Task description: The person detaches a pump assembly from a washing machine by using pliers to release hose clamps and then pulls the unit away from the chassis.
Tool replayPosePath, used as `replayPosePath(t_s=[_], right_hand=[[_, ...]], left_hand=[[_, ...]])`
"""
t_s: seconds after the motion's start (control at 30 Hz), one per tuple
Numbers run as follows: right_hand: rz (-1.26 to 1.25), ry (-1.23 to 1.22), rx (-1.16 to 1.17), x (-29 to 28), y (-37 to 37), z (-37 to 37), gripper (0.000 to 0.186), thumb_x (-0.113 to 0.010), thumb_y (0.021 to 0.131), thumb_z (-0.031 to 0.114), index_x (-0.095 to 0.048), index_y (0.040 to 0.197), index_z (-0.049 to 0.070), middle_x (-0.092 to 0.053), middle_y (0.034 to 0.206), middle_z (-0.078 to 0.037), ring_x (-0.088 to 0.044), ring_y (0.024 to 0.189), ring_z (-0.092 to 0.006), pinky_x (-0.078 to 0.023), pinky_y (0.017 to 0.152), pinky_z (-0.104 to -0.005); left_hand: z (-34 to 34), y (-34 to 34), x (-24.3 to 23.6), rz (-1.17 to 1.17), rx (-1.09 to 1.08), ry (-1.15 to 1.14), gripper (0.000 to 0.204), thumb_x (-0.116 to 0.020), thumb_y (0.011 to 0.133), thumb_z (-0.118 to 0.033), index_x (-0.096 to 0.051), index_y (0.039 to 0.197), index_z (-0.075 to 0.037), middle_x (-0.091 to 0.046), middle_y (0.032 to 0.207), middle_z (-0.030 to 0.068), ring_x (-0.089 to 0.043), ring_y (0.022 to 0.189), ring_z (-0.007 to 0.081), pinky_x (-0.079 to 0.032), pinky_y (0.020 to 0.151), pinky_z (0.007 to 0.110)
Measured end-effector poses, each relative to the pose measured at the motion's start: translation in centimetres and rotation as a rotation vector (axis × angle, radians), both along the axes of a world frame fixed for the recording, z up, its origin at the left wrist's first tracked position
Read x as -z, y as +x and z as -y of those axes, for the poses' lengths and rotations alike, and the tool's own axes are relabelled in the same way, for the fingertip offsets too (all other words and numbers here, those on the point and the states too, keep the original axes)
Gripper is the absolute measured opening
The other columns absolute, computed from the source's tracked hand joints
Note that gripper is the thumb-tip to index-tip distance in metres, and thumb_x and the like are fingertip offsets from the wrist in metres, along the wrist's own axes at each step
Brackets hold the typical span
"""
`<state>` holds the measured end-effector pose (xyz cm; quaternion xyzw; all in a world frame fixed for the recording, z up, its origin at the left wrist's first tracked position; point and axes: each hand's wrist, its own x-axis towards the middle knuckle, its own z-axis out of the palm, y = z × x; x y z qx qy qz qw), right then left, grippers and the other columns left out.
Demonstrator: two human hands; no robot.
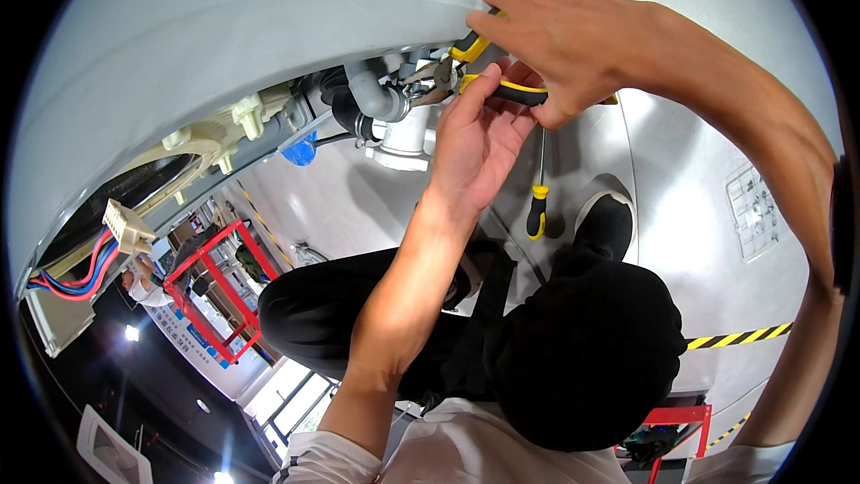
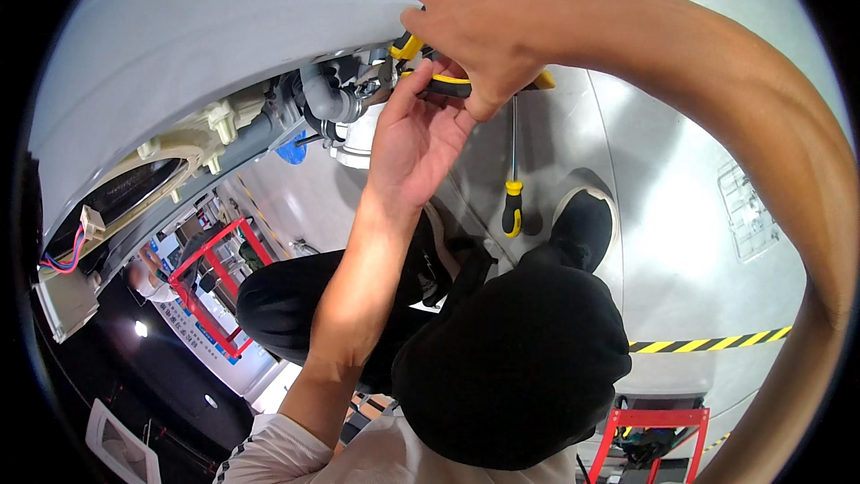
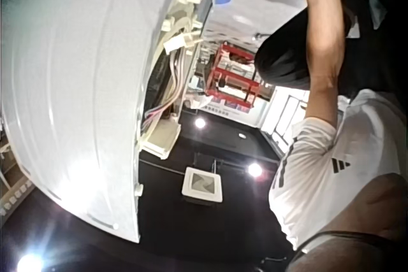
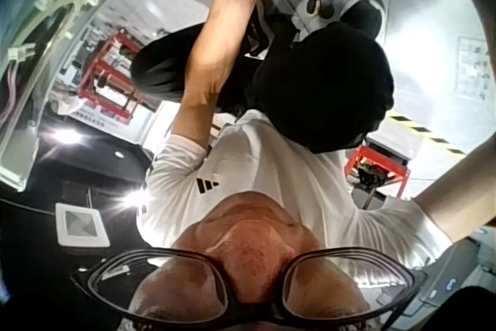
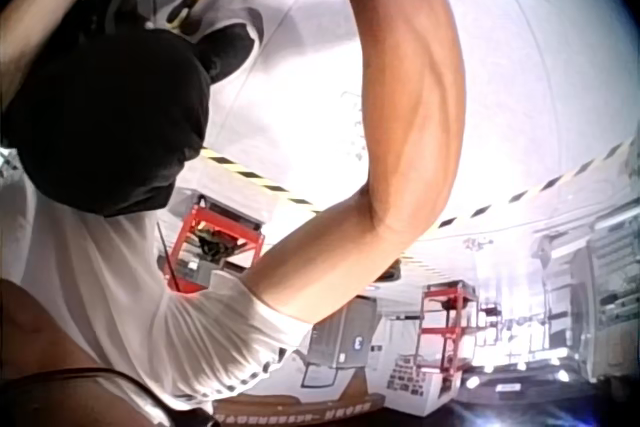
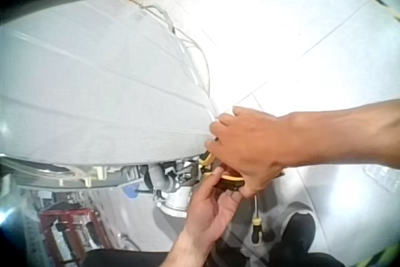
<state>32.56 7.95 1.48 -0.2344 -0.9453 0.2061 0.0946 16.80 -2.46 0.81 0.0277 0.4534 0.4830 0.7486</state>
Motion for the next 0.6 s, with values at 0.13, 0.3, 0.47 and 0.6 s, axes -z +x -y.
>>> replayPosePath(t_s=[0.13, 0.3, 0.47, 0.6], right_hand=[[0.017, 0.093, 0.061, 0.0, -0.6, 0.9, 0.067, -0.078, 0.053, 0.03, -0.056, 0.11, 0.0, -0.053, 0.102, -0.013, -0.051, 0.096, -0.0267, -0.039, 0.082, -0.0382], [0.087, 0.179, 0.204, 0.2, -2.4, 2.8, 0.06, -0.077, 0.056, 0.027, -0.055, 0.106, 0.001, -0.053, 0.099, -0.013, -0.049, 0.095, -0.0277, -0.037, 0.084, -0.0397], [0.077, 0.233, 0.29, 1.2, -3.0, 3.6, 0.055, -0.075, 0.056, 0.025, -0.054, 0.101, 0.001, -0.051, 0.094, -0.012, -0.048, 0.091, -0.0272, -0.035, 0.084, -0.04], [0.077, 0.238, 0.286, 1.6, -3.0, 3.5, 0.055, -0.077, 0.055, 0.026, -0.057, 0.101, 0.002, -0.053, 0.094, -0.011, -0.049, 0.091, -0.0258, -0.036, 0.082, -0.0387]], left_hand=[[0.2, -0.1, 0.1, 0.006, 0.014, 0.02, 0.029, -0.048, 0.099, -0.02, -0.053, 0.118, 0.002, -0.058, 0.117, 0.0118, -0.055, 0.112, 0.0219, -0.045, 0.099, 0.04], [0.4, -0.5, 0.6, -0.004, 0.024, 0.014, 0.031, -0.046, 0.1, -0.021, -0.052, 0.122, -0.001, -0.058, 0.119, 0.0081, -0.054, 0.116, 0.022, -0.044, 0.101, 0.04], [0.5, -0.2, 1.0, -0.021, 0.023, 0.056, 0.033, -0.043, 0.102, -0.023, -0.05, 0.126, -0.002, -0.056, 0.125, 0.0077, -0.053, 0.118, 0.0222, -0.042, 0.102, 0.041], [0.5, 0.0, 1.1, -0.018, 0.007, 0.055, 0.035, -0.042, 0.102, -0.026, -0.049, 0.127, -0.003, -0.054, 0.129, 0.0085, -0.052, 0.119, 0.0216, -0.041, 0.103, 0.041]])
